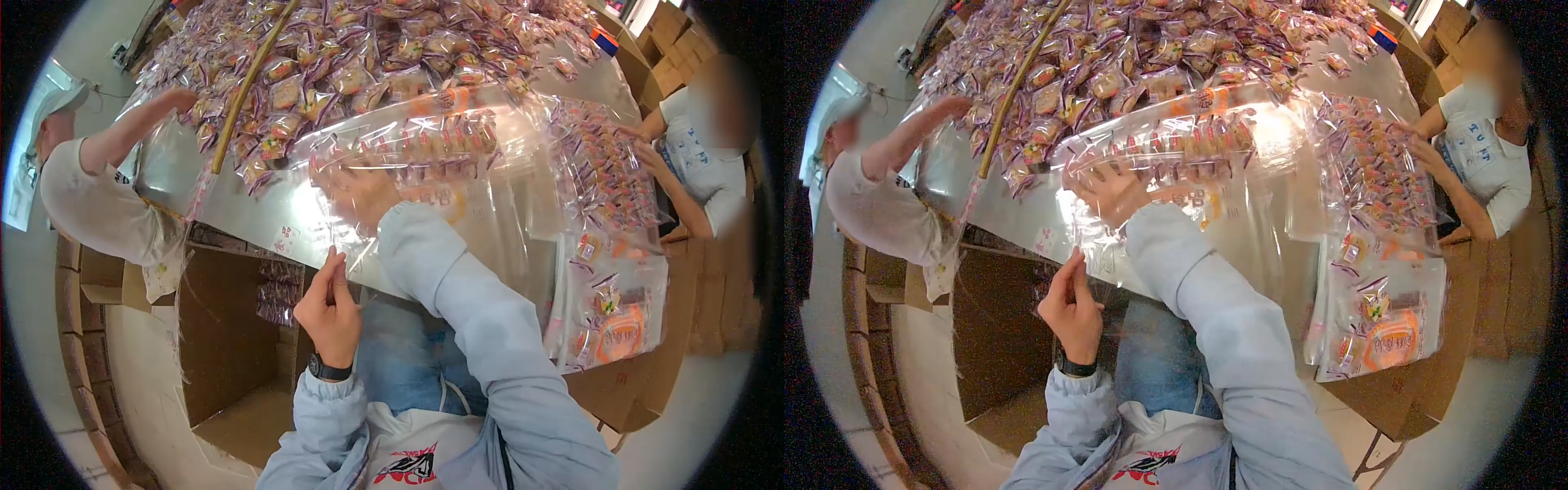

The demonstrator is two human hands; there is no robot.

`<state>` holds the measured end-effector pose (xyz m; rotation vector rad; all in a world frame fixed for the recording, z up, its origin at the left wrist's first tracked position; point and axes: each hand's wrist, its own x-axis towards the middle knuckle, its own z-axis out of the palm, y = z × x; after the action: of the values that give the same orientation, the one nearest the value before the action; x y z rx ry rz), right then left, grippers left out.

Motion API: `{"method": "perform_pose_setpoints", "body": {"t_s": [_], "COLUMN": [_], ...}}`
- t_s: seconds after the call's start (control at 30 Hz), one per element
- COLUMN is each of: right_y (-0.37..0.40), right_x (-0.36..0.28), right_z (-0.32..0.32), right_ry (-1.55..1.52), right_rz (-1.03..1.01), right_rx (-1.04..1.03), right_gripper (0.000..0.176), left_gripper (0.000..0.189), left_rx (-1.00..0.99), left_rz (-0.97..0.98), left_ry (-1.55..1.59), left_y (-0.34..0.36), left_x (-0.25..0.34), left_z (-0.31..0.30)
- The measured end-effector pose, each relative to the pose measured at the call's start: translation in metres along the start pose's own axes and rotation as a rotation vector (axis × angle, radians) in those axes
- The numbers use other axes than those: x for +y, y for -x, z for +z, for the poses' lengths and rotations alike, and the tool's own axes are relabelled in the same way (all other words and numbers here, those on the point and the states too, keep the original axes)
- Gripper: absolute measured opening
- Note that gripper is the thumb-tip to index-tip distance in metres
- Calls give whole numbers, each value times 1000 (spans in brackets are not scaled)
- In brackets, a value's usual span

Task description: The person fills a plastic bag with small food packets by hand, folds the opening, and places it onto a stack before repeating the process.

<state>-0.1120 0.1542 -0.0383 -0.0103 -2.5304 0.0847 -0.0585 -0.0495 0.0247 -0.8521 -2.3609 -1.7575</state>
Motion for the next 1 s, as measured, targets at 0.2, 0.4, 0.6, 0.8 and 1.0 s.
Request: {"method": "perform_pose_setpoints", "body": {"t_s": [0.2,0.4,0.6,0.8,1.0], "right_y": [-7,-8,-11,20,88], "right_x": [-1,-7,-13,-16,27], "right_z": [9,27,22,-20,-65], "right_ry": [53,107,123,25,31], "right_rz": [-4,56,43,-12,458], "right_rx": [177,112,105,42,150], "right_gripper": [63,50,46,42,56], "left_gripper": [20,20,18,25,36], "left_rx": [29,38,-9,-46,-65], "left_rz": [8,-53,-91,-200,-199], "left_ry": [9,72,13,57,-44], "left_y": [12,21,9,28,29], "left_x": [-1,5,-7,-6,4], "left_z": [-3,-10,-27,-36,-39]}}
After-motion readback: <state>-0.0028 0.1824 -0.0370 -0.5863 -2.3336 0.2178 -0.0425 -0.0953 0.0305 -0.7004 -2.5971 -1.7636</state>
